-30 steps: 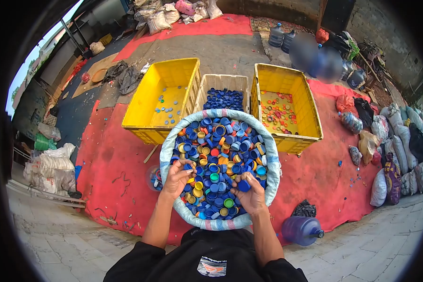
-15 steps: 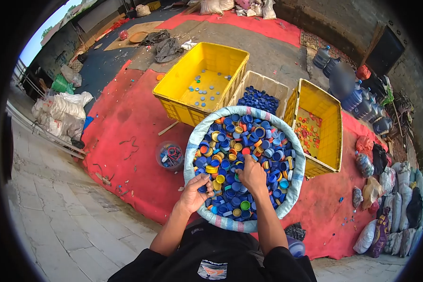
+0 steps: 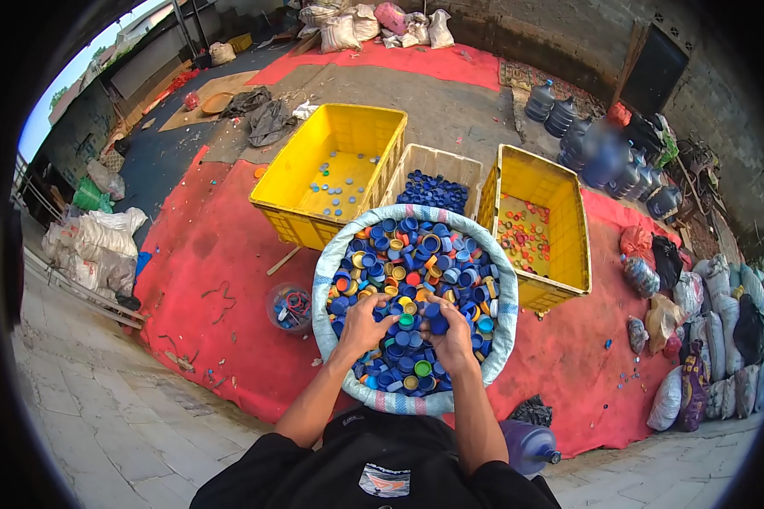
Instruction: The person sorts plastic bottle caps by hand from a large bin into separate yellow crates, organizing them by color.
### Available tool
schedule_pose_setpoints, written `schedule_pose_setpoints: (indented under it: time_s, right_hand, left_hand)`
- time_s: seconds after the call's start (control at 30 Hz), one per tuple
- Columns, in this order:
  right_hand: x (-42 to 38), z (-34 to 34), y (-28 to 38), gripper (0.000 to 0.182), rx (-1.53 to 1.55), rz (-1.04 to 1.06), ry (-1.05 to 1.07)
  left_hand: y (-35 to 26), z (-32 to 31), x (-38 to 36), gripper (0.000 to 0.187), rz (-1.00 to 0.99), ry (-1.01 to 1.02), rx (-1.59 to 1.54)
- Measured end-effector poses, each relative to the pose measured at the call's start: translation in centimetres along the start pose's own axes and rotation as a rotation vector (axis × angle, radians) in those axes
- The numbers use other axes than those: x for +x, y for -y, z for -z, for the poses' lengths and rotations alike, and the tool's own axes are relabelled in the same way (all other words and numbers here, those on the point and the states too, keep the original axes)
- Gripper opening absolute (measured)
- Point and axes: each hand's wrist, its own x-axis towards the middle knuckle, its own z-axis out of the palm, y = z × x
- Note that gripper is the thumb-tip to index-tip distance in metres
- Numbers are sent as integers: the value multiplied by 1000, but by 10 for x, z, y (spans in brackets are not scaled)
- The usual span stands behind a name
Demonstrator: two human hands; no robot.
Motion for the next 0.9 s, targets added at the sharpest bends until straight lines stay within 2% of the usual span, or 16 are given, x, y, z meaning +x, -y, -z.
schedule_pose_setpoints:
  time_s: [0.03, 0.13, 0.3, 0.43, 0.5, 0.63, 0.7, 0.8, 0.9]
  right_hand:
    - [-6, 4, -3, 36, 131, -47, 11]
    - [-15, 7, -6, 34, 273, -75, 16]
    - [-14, 14, -8, 32, 291, -23, 30]
    - [-13, 15, -10, 33, 284, -13, 20]
    - [-11, 17, -14, 33, 316, -10, -8]
    - [-7, 17, -18, 31, 305, -36, -49]
    - [-6, 16, -20, 30, 315, -45, -42]
    - [-3, 16, -19, 29, 293, -46, -36]
    - [-2, 14, -17, 29, 259, -57, -32]
  left_hand:
    - [-7, 2, 2, 48, -6, 54, 62]
    - [-3, -10, 10, 48, 31, 93, 98]
    - [2, -10, 21, 45, -6, 161, 124]
    - [-4, -5, 27, 45, 67, 239, 165]
    - [0, -7, 26, 41, 135, 272, 77]
    - [5, -15, 24, 44, -49, 120, 112]
    - [0, -14, 28, 50, 28, 193, 61]
    - [-16, -14, 31, 52, 89, 219, 165]
    - [-18, -19, 32, 47, 40, 184, 225]
